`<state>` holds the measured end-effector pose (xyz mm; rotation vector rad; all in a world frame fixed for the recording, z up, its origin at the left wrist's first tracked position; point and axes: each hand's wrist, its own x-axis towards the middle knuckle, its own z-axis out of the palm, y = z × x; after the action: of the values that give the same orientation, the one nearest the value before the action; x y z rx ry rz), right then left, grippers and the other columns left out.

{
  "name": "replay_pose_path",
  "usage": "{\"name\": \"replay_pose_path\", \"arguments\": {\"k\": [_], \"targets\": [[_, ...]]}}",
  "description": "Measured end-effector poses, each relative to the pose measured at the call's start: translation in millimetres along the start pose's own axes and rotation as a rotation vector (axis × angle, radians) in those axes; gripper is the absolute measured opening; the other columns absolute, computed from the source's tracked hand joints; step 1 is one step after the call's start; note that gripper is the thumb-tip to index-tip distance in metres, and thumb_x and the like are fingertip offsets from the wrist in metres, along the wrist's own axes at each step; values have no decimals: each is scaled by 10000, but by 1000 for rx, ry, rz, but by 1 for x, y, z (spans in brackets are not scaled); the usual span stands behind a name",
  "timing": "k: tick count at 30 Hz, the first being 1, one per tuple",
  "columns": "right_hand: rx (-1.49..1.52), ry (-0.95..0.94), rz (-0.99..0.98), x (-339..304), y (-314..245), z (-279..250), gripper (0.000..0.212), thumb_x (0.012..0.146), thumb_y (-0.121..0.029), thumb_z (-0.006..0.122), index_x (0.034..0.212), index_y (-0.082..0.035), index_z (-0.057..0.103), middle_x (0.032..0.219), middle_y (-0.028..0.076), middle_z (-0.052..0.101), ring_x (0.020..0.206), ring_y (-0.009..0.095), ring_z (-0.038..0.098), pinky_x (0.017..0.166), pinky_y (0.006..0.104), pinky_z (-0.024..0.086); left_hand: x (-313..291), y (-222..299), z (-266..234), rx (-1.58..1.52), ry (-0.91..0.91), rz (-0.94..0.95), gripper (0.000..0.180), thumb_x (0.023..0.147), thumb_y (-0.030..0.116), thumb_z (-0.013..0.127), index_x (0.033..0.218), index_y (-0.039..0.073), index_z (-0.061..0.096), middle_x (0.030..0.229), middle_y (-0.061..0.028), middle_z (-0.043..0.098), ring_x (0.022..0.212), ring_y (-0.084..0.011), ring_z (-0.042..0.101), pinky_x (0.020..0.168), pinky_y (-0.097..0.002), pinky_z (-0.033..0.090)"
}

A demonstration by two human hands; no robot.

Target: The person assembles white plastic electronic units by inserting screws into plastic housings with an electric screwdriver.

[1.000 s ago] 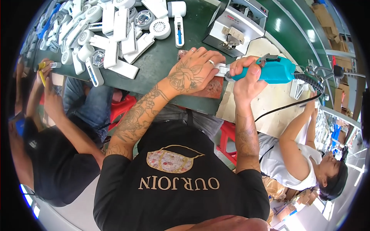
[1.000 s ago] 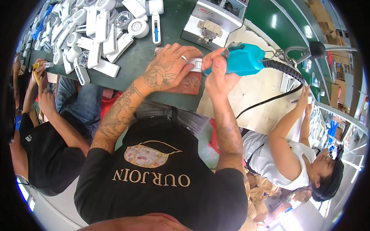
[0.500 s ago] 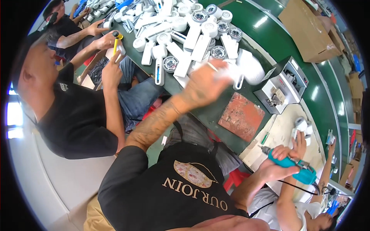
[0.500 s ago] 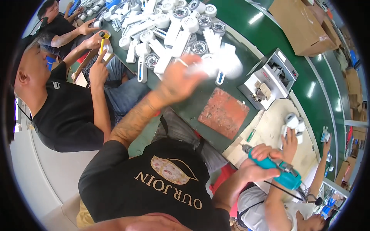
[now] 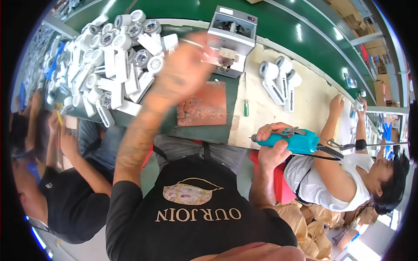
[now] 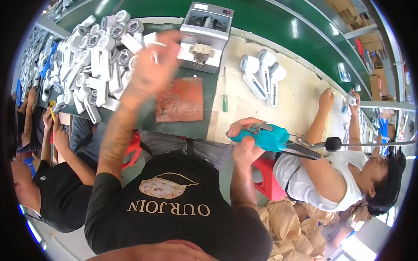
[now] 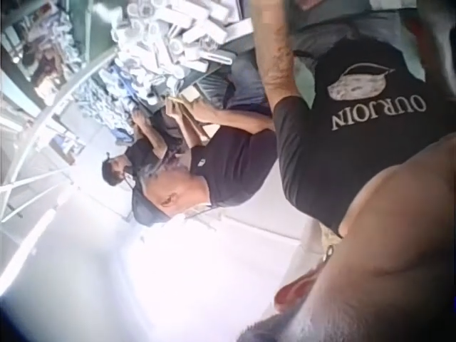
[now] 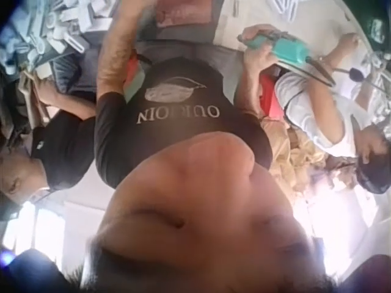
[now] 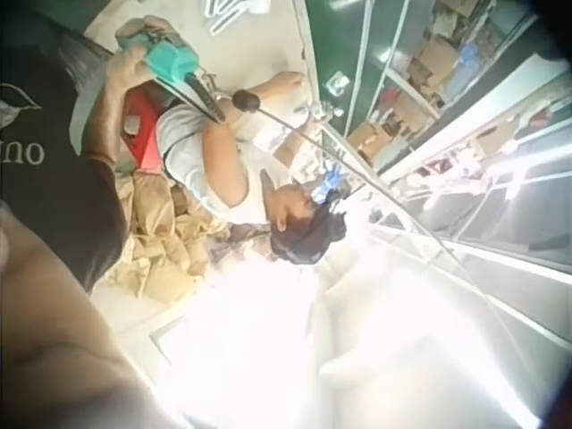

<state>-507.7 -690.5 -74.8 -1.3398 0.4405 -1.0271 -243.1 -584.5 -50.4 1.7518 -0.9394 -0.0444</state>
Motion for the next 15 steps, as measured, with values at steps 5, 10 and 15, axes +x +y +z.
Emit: {"name": "replay_pose_path", "arguments": {"k": [5, 10, 15], "targets": [[-41, 19, -15, -9, -6, -9, 746, 859, -666, 699, 1044, 36, 526, 679, 80, 542, 578, 195, 555, 525, 317, 460, -18, 28, 168, 324, -719, 101, 646, 986, 523, 517, 1425, 49, 503, 1149, -164, 688, 1086, -345, 653, 953, -471, 475], [-46, 21, -2, -18, -8, -17, 755, 830, -642, 748, 1053, 49, 545, 725, 87, 573, 627, 205, 583, 559, 318, 483, -28, 1, 199, 395, -504, 209, 680, 984, 584, 499, 1398, 47, 545, 1135, -190, 663, 1057, -350, 647, 903, -456, 510], [-113, -3, 34, -14, 4, -19, 753, 860, -652, 715, 1048, 58, 551, 725, 81, 556, 636, 198, 580, 573, 316, 473, -41, 18, 119, 383, -536, 285, 565, 962, 409, 613, 1383, 37, 550, 1046, -159, 665, 972, -336, 647, 855, -458, 524]]}}
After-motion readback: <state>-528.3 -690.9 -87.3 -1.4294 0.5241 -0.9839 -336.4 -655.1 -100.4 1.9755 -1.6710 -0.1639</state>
